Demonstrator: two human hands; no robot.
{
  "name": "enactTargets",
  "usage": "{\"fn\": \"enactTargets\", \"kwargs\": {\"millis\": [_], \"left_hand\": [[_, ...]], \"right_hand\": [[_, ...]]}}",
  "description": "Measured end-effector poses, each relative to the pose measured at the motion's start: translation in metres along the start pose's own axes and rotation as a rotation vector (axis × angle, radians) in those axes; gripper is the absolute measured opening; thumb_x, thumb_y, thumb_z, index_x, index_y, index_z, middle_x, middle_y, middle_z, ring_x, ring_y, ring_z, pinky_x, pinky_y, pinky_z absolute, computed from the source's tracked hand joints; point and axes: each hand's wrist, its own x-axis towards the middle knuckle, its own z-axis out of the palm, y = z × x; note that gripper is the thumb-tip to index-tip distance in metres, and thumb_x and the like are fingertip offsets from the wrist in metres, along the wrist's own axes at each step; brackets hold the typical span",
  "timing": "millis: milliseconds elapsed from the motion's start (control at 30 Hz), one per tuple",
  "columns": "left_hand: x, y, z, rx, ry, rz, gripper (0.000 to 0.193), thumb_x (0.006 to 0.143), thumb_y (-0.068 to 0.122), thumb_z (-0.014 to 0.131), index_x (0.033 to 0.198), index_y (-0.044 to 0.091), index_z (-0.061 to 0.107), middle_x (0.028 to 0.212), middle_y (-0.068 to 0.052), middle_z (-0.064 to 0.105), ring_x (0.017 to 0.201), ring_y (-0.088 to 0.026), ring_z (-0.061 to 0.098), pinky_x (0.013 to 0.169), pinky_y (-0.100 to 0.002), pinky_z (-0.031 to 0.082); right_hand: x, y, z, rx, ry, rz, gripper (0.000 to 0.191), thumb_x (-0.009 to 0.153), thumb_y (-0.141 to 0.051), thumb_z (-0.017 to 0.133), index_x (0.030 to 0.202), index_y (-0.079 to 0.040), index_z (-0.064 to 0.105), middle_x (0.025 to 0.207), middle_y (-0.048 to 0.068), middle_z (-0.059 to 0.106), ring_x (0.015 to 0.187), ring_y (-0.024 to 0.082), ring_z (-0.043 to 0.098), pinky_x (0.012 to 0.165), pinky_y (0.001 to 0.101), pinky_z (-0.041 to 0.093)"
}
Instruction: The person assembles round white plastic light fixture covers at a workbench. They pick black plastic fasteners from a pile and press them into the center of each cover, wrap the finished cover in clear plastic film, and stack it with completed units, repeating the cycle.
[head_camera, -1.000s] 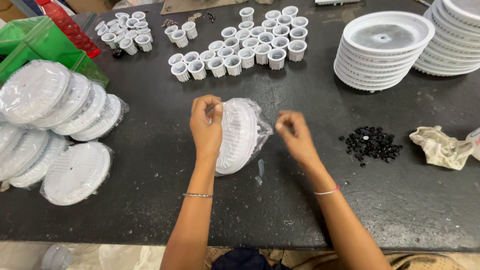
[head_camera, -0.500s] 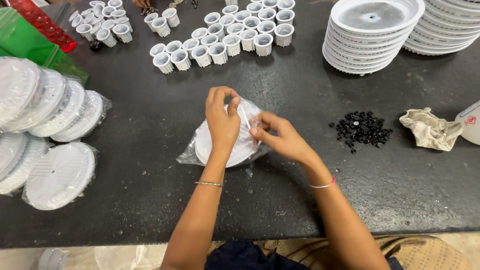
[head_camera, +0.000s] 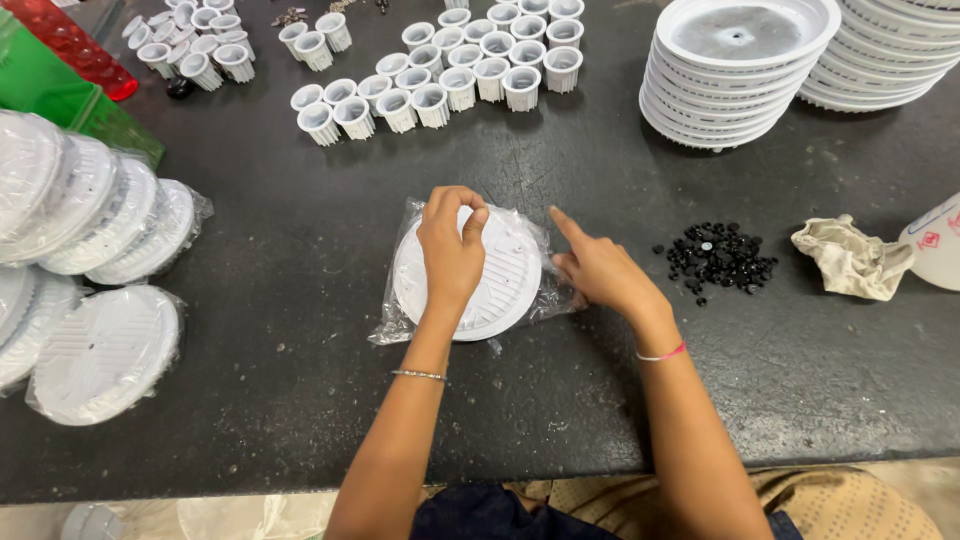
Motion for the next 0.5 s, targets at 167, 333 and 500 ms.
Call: {"fn": "enactTargets", "kwargs": {"millis": [167, 333, 500], "left_hand": [[0.004, -0.009, -0.003, 0.04, 0.002, 0.068, 0.011, 0.091, 0.006, 0.073, 0.095, 0.006, 0.063, 0.105, -0.009, 0.066, 0.104, -0.031, 0.064, 0.091, -0.042, 0.048], [0.012, -0.046, -0.033, 0.014, 0.119, 0.023, 0.018, 0.095, 0.016, 0.077, 0.104, 0.005, 0.066, 0.108, -0.008, 0.068, 0.105, -0.026, 0.066, 0.095, -0.038, 0.052], [0.005, -0.105, -0.087, 0.026, 0.263, -0.182, 0.015, 0.099, 0.014, 0.072, 0.108, 0.003, 0.067, 0.108, -0.007, 0.069, 0.105, -0.02, 0.066, 0.098, -0.037, 0.051]], "right_hand": [[0.014, 0.013, 0.007, -0.071, 0.272, -0.221, 0.055, 0.083, -0.031, 0.081, 0.127, -0.006, 0.06, 0.086, 0.014, 0.076, 0.081, 0.032, 0.072, 0.07, 0.0439, 0.054], [0.035, 0.033, 0.04, 0.025, 0.276, -0.185, 0.03, 0.085, -0.022, 0.077, 0.109, -0.006, 0.069, 0.098, 0.015, 0.074, 0.087, 0.032, 0.074, 0.077, 0.0418, 0.057], [0.045, 0.04, 0.043, -0.026, 0.556, -0.144, 0.009, 0.092, -0.007, 0.068, 0.099, -0.003, 0.069, 0.099, 0.018, 0.073, 0.091, 0.036, 0.072, 0.08, 0.0431, 0.056]]}}
